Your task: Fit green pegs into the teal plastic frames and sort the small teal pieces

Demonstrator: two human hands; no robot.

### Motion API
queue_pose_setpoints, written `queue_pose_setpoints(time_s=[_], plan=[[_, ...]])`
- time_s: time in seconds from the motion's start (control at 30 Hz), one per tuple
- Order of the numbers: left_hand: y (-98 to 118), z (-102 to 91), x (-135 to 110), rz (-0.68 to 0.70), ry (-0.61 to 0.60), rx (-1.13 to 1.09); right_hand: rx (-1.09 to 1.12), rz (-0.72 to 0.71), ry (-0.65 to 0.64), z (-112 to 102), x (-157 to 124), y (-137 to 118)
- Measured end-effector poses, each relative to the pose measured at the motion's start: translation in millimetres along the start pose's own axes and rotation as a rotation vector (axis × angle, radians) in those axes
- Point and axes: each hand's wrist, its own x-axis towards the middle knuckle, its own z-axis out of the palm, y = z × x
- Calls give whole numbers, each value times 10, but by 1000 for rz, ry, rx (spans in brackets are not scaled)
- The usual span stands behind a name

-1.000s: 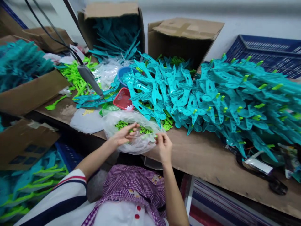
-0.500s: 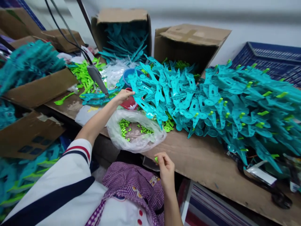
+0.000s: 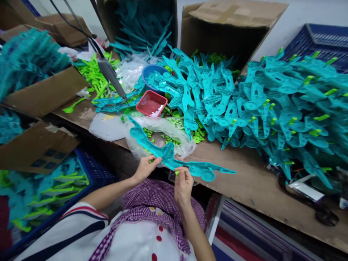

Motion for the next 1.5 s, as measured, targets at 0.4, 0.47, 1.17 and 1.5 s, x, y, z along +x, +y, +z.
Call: queue_pose_setpoints(time_s=[0.4, 0.47, 1.17, 1.5], plan=[[288, 65, 423, 97, -7, -97, 28, 107, 739, -2317, 338, 9], [371, 381, 702, 183, -61, -84, 18, 177, 706, -2451, 399, -30], [-490, 1280, 450, -82, -556, -95, -243, 712, 391, -3214, 406, -602], [-584, 1268, 434, 149, -582, 63, -552, 469, 534, -3230, 517, -442]])
